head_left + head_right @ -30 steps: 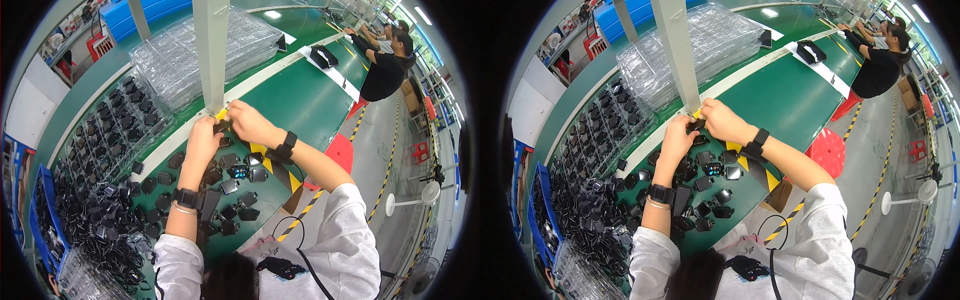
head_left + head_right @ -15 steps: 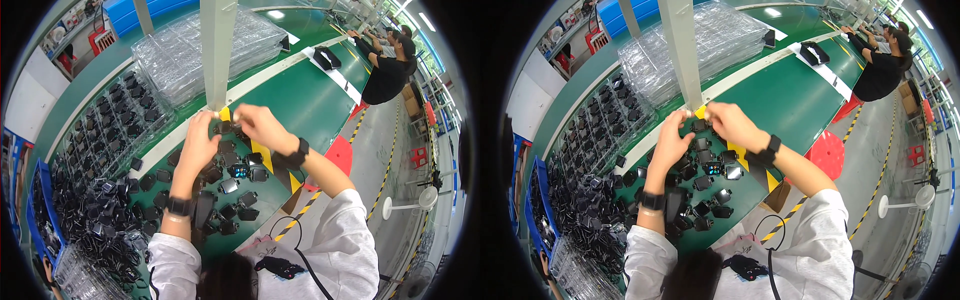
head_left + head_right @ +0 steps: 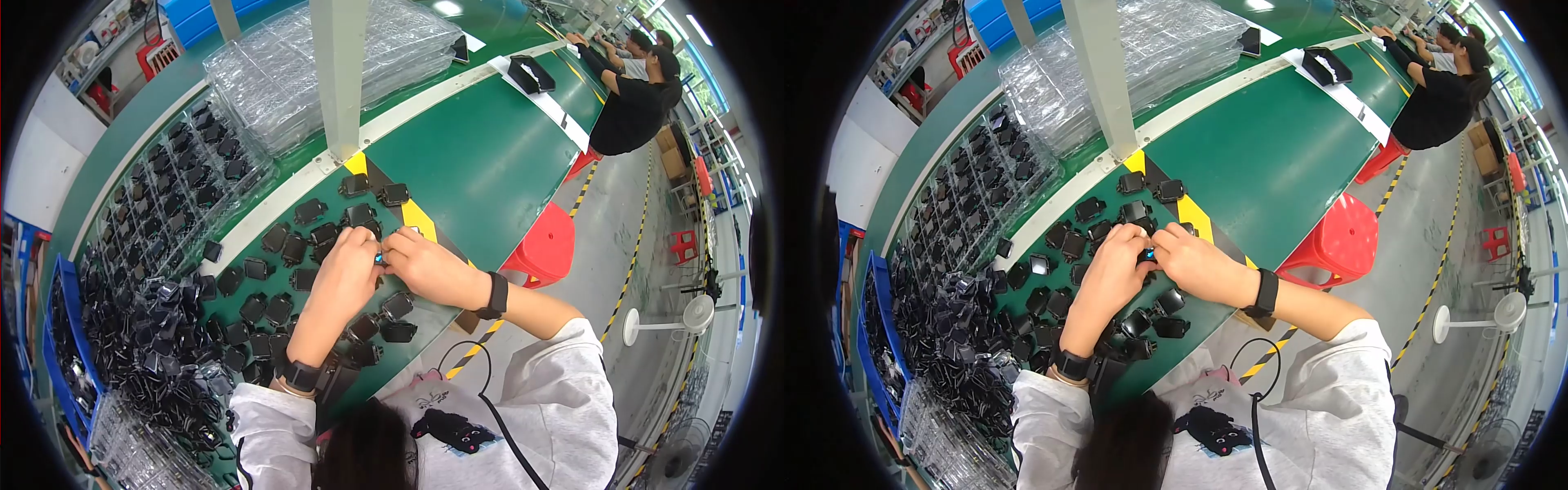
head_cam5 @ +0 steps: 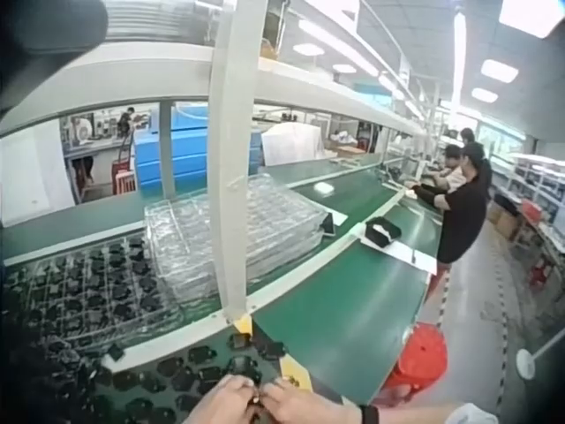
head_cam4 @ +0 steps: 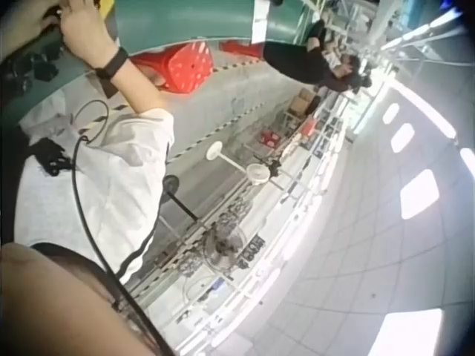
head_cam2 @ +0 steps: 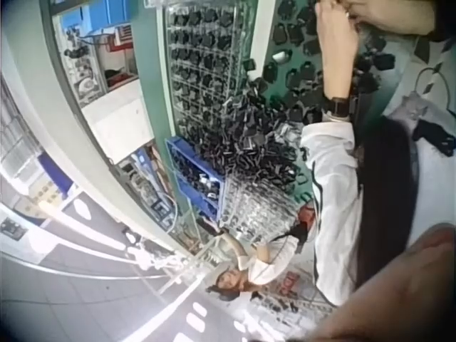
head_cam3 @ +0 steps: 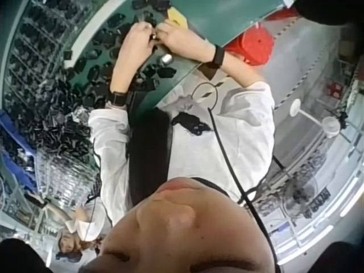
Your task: Assemble and inspect smartwatch components on a production line.
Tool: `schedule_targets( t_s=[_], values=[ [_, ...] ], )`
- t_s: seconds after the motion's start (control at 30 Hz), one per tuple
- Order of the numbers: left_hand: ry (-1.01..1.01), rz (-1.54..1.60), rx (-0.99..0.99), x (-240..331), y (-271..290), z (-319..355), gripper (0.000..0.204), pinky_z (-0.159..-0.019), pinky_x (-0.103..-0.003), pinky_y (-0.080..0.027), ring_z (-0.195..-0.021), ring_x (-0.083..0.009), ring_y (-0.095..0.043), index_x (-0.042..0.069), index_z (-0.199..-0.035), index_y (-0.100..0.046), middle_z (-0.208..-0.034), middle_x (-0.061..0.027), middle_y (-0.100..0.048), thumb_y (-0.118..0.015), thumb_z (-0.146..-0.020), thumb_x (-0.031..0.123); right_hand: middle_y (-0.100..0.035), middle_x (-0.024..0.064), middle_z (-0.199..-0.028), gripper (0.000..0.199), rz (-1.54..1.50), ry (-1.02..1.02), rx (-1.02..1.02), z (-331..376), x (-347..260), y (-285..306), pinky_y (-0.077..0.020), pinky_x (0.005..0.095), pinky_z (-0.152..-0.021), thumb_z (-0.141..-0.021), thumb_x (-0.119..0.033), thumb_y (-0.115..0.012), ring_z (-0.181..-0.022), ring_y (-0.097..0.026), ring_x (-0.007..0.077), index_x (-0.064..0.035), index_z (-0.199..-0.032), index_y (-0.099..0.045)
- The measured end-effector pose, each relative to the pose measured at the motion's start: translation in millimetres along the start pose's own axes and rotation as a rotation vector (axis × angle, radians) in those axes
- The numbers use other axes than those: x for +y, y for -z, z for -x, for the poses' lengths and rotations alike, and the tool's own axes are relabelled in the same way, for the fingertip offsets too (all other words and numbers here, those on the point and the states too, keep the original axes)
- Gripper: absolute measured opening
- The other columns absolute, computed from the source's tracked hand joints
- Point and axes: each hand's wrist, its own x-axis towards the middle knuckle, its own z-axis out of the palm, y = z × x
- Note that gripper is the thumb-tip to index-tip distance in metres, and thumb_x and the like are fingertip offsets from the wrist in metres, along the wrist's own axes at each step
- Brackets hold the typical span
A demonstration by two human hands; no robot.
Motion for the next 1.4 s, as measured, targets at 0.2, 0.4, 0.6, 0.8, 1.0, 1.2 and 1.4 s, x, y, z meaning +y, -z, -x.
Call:
schedule_targets(
  t_s=[0.2, 0.4, 0.6, 0.8, 1.0, 1.2, 1.4],
  values=[
    [0.121, 0.049, -0.070, 0.6, -5.7, 1.4, 0.037, -0.078, -0.039, -0.048, -0.086, -0.0322, -0.057, -0.003, -0.093, -0.060, -0.094, -0.0142, -0.058, -0.076, -0.059, -0.004, -0.055, 0.0122, -0.079, 0.015, -0.323, -0.158, 0.013, -4.0, 8.8, 6.7, -0.0478, 0.0357, -0.070, -0.070, -0.001, -0.066, -0.074, -0.056, 0.0294, 0.0013, -0.084, -0.059],
    [0.283, 0.268, 0.059, 4.9, 12.1, -2.7, 0.040, -0.077, -0.039, -0.048, -0.087, -0.0336, -0.057, -0.003, -0.095, -0.059, -0.094, -0.0155, -0.059, -0.076, -0.059, -0.004, -0.054, 0.0123, -0.077, 0.016, -0.338, -0.330, 0.230, -28.2, 15.5, 16.0, -0.0484, 0.0352, -0.071, -0.071, 0.003, -0.063, -0.074, -0.057, 0.0305, 0.0007, -0.087, -0.059],
    [0.069, -0.067, 0.198, -17.0, 2.7, -5.6, 0.039, -0.081, -0.040, -0.047, -0.089, -0.0336, -0.058, -0.003, -0.096, -0.060, -0.096, -0.0152, -0.060, -0.075, -0.060, -0.004, -0.054, 0.0122, -0.086, 0.015, -0.073, -0.041, 0.136, -34.6, 18.6, -0.7, -0.0479, 0.0342, -0.075, -0.074, 0.002, -0.062, -0.082, -0.056, 0.0297, 0.0028, -0.088, -0.058],
    [0.118, -0.026, 0.081, -24.8, 6.3, -8.3, 0.034, -0.085, -0.038, -0.047, -0.095, -0.0324, -0.057, -0.003, -0.097, -0.064, -0.097, -0.0151, -0.061, -0.072, -0.063, -0.004, -0.053, 0.0131, -0.091, 0.015, -0.037, 0.093, -0.030, -31.8, 27.8, -0.7, -0.0472, 0.0352, -0.076, -0.075, 0.000, -0.064, -0.084, -0.055, 0.0298, 0.0046, -0.087, -0.056],
    [0.135, 0.036, 0.074, -25.0, 7.4, -11.3, 0.037, -0.086, -0.039, -0.046, -0.098, -0.0325, -0.057, -0.002, -0.097, -0.065, -0.097, -0.0148, -0.063, -0.074, -0.062, -0.004, -0.053, 0.0131, -0.086, 0.014, -0.113, -0.003, 0.034, -31.7, 25.3, -0.6, -0.0474, 0.0344, -0.076, -0.074, 0.002, -0.064, -0.084, -0.055, 0.0295, 0.0038, -0.085, -0.055],
    [0.035, 0.052, 0.154, -17.3, 16.5, 2.4, 0.043, -0.086, -0.038, -0.046, -0.098, -0.0319, -0.056, -0.001, -0.102, -0.063, -0.097, -0.0134, -0.063, -0.073, -0.061, -0.006, -0.052, 0.0135, -0.089, 0.014, -0.453, -0.381, 0.104, -34.8, 13.4, 20.8, -0.0470, 0.0335, -0.075, -0.074, 0.004, -0.061, -0.085, -0.055, 0.0306, 0.0015, -0.085, -0.054],
    [0.036, 0.028, -0.061, 5.5, 37.7, 44.8, 0.043, -0.087, -0.037, -0.045, -0.099, -0.0305, -0.055, 0.000, -0.101, -0.061, -0.097, -0.0115, -0.063, -0.072, -0.061, -0.007, -0.050, 0.0137, -0.094, 0.014, -0.194, -0.008, 0.081, -11.8, -30.5, 7.3, -0.0453, 0.0355, -0.078, -0.074, 0.003, -0.061, -0.090, -0.053, 0.0323, 0.0009, -0.085, -0.053]
  ],
)
